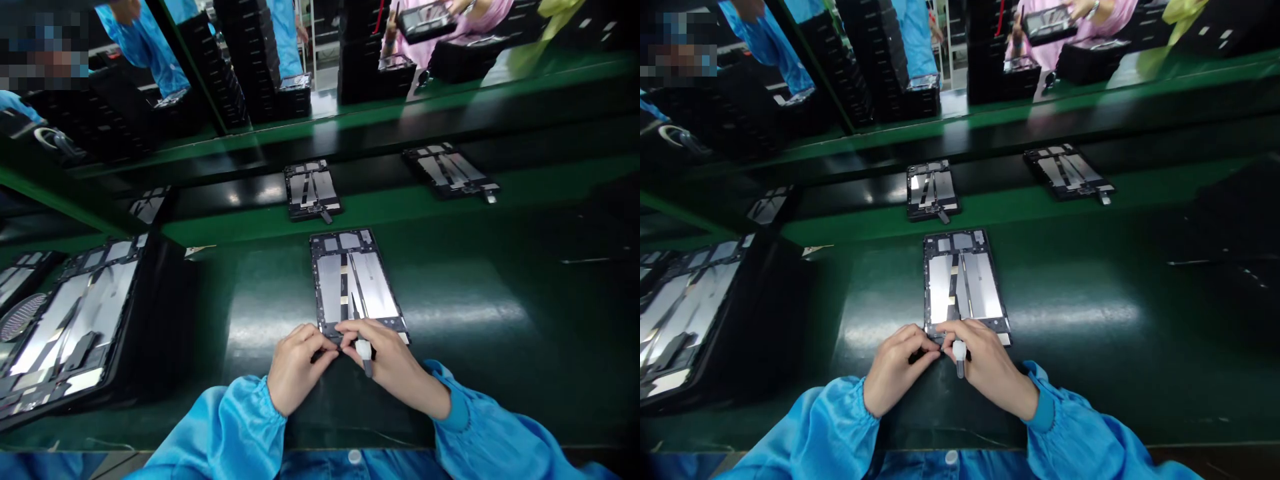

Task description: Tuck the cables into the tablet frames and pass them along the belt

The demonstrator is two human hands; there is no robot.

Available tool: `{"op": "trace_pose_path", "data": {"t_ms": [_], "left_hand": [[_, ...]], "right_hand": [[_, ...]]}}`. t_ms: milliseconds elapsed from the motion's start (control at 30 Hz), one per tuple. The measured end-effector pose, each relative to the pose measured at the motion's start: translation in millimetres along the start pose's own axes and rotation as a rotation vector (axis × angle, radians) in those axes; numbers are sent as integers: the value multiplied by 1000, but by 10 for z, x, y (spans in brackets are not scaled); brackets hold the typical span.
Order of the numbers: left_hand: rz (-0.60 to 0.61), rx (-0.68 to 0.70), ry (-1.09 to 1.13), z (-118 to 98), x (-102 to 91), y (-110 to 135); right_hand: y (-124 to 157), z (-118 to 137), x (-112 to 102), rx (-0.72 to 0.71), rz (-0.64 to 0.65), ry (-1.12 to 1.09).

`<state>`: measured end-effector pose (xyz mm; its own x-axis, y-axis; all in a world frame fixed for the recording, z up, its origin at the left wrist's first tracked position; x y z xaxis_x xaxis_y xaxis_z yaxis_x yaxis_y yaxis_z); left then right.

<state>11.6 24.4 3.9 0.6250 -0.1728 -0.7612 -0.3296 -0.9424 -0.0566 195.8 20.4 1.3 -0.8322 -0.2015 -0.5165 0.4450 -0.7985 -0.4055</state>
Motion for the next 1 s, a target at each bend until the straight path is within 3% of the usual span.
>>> {"op": "trace_pose_path", "data": {"t_ms": [133, 267, 633, 1000], "left_hand": [[-141, 216, -295, 10, 3, 111], [-159, 377, -484, 76, -32, 208], [-153, 332, -404, 172, -22, 243], [-155, 378, -410, 151, -50, 212]], "right_hand": [[0, 22, 18, -26, 6, 21], [28, 0, 59, -52, 6, 51], [39, -3, 59, -41, 8, 57], [48, -23, 58, -32, -3, 23]]}}
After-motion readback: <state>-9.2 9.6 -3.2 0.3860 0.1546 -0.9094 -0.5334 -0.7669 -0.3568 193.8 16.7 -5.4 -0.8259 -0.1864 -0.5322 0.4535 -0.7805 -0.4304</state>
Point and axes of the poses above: each hand's wrist, its own y-axis away from the middle knuckle, its own x-axis out of the palm, z = x × y, the point moved 2 cm from there along -y, towards the middle knuckle, and after that the axes turned 13 degrees about -x, right-handed, at the moved point
